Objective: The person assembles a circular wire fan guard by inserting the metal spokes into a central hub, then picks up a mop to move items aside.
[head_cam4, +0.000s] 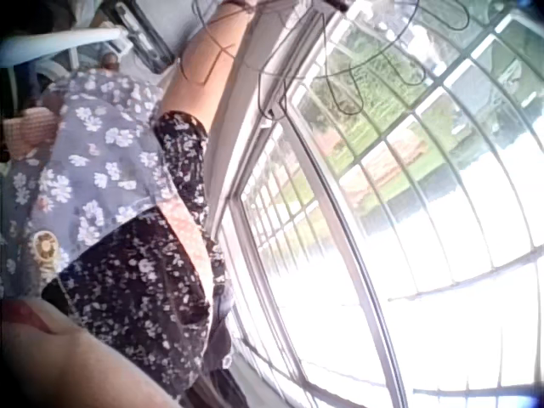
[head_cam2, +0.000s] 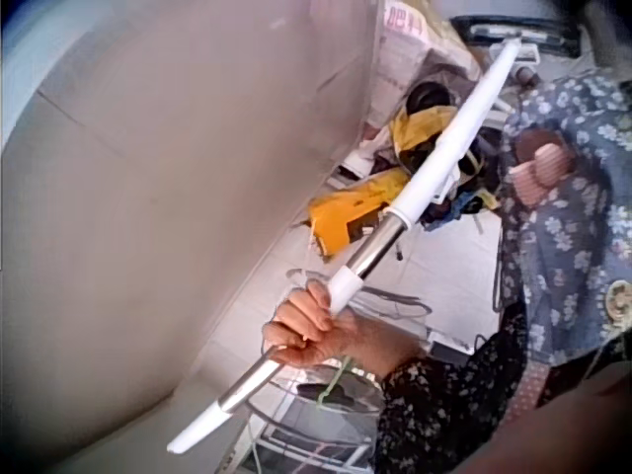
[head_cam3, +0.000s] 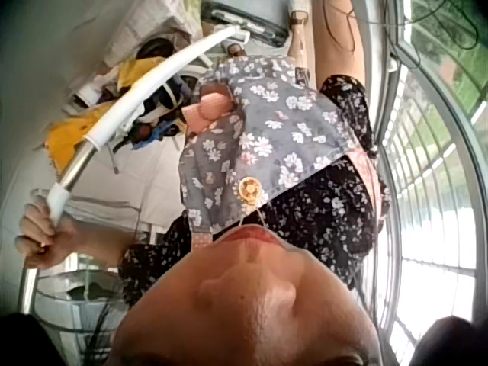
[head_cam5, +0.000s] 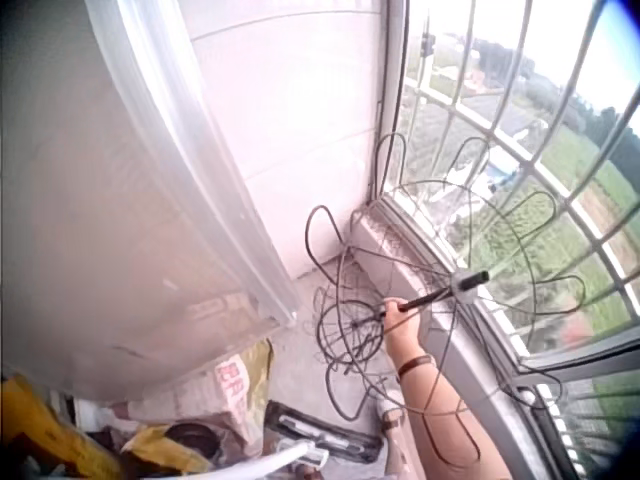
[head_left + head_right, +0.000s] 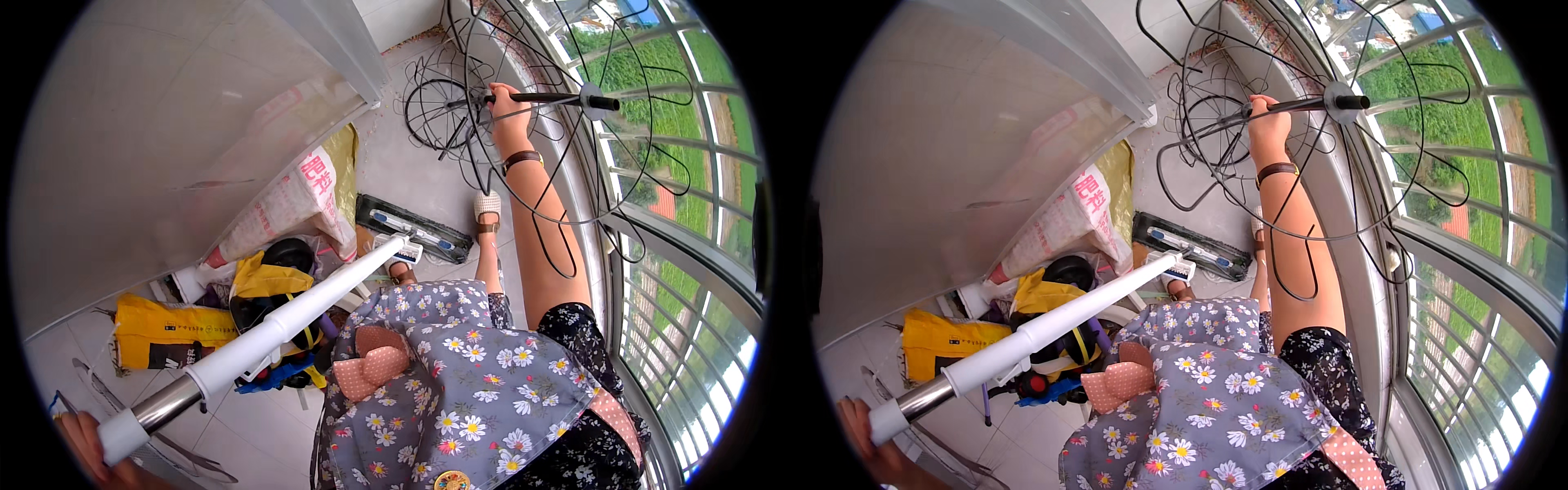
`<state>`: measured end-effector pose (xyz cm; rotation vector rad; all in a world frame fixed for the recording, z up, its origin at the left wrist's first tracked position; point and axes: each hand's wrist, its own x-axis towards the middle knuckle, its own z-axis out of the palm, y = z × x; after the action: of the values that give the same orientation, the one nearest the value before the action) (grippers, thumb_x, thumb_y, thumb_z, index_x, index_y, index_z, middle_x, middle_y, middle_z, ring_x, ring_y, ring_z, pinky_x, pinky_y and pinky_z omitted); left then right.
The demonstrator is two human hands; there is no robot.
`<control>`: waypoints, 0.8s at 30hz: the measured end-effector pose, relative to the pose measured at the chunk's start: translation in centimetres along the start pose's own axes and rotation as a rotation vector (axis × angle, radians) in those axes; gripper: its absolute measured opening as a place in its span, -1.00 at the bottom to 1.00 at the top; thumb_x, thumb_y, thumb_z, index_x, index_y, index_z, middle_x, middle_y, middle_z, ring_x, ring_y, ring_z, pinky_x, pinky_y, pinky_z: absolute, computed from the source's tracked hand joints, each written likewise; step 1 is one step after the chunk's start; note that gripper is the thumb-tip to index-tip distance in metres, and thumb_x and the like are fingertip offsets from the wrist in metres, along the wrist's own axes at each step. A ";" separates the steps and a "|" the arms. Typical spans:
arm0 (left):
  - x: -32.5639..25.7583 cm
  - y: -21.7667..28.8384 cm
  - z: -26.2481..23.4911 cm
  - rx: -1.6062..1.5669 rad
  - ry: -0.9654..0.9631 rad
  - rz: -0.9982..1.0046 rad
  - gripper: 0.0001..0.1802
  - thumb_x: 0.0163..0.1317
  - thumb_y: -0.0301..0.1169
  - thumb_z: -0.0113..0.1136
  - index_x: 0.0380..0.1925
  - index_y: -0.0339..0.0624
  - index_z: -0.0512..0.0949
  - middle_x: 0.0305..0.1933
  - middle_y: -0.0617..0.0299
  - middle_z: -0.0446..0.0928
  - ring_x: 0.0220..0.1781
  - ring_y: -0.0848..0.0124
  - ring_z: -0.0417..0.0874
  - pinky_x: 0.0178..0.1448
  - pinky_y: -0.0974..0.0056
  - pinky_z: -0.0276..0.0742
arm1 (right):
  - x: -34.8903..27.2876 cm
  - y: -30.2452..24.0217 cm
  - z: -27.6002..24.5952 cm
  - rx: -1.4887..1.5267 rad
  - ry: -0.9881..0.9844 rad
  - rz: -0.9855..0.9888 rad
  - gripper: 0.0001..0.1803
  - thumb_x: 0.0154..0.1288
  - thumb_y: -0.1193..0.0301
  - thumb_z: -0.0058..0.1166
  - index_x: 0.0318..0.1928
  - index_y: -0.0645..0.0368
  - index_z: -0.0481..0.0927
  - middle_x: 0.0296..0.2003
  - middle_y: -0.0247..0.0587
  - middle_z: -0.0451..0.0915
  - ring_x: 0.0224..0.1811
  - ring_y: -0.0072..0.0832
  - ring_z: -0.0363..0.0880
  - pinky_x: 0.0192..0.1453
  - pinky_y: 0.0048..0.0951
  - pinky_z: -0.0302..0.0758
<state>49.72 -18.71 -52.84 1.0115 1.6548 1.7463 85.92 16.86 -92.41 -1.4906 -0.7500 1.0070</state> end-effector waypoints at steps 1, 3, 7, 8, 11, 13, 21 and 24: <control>0.7 -0.5 -0.2 -0.066 -0.184 -0.012 -0.72 0.18 -0.48 0.01 -0.69 -0.04 0.24 -0.68 0.37 0.19 -0.58 0.63 0.21 -0.36 0.56 0.19 | 0.9 -0.3 -0.5 -0.105 -0.031 -0.025 -0.82 0.09 0.48 -0.09 -0.38 0.25 0.59 -0.48 -0.31 0.49 -0.48 -0.59 0.39 -0.44 -0.59 0.33; 2.4 -2.3 0.7 -0.222 -0.333 -0.081 -0.66 0.22 -0.41 0.01 -0.71 0.01 0.18 -0.72 0.38 0.09 -0.61 0.60 0.12 -0.34 0.49 0.15 | 0.9 -1.2 -0.1 -0.210 -0.073 -0.048 -0.80 0.11 0.46 -0.08 -0.35 0.26 0.59 -0.43 -0.28 0.52 -0.42 -0.57 0.44 -0.37 -0.57 0.40; 4.1 -4.2 1.8 -0.395 -0.338 -0.132 -0.70 0.25 -0.41 -0.05 -0.63 -0.03 0.14 -0.63 0.34 0.05 -0.52 0.51 0.11 -0.17 0.38 0.14 | 0.2 0.4 -0.9 -0.265 -0.168 -0.005 -0.77 0.06 0.36 -0.04 -0.38 0.22 0.62 -0.62 -0.29 0.50 -0.54 -0.49 0.45 -0.38 -0.49 0.39; 3.4 -4.5 2.2 -0.360 -0.263 -0.120 -0.73 0.26 -0.38 -0.07 -0.59 -0.02 0.15 -0.62 0.35 0.07 -0.51 0.52 0.12 -0.16 0.38 0.14 | 1.2 1.0 -1.7 -0.358 -0.218 -0.044 -0.76 0.04 0.33 -0.01 -0.38 0.21 0.62 -0.61 -0.26 0.52 -0.52 -0.42 0.49 -0.35 -0.45 0.41; 3.0 -7.2 3.2 -0.336 -0.209 -0.129 -0.87 0.27 -0.33 -0.09 -0.43 0.01 0.22 -0.57 0.37 0.13 -0.45 0.51 0.19 -0.09 0.35 0.15 | 0.2 0.5 -5.0 -0.756 -0.229 -0.241 -0.76 0.02 0.29 0.04 -0.35 0.15 0.62 -0.52 -0.11 0.57 -0.39 -0.27 0.57 -0.27 -0.40 0.45; 2.3 -7.7 4.1 -0.278 -0.145 -0.122 -0.90 0.27 -0.33 -0.09 -0.38 0.00 0.22 -0.55 0.37 0.12 -0.43 0.51 0.19 -0.08 0.34 0.15 | 0.0 0.8 -6.0 -0.711 -0.306 -0.199 -0.76 0.07 0.31 0.02 -0.37 0.21 0.60 -0.60 -0.19 0.54 -0.55 -0.47 0.53 -0.40 -0.50 0.45; 3.7 -13.1 5.1 -0.127 0.158 -0.081 -0.67 0.19 -0.42 0.01 -0.06 -0.09 0.21 -0.40 0.28 0.22 -0.25 0.44 0.30 0.09 0.18 0.22 | 1.1 -0.1 -4.5 -0.614 -0.267 -0.102 -0.77 0.08 0.32 -0.01 -0.38 0.19 0.62 -0.62 -0.22 0.55 -0.60 -0.51 0.53 -0.44 -0.51 0.46; 5.8 -14.0 5.2 -0.098 0.136 -0.061 -0.61 0.19 -0.41 0.03 0.01 -0.12 0.21 -0.37 0.24 0.27 -0.21 0.41 0.35 0.15 0.15 0.25 | 3.9 0.1 -3.4 -0.648 -0.244 -0.249 -0.76 0.06 0.26 -0.01 -0.40 0.11 0.63 -0.55 -0.14 0.58 -0.44 -0.27 0.57 -0.28 -0.41 0.47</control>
<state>48.91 -9.42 -65.85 0.8057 1.6456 1.8718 90.64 18.74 -93.24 -1.7686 -1.5025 0.7957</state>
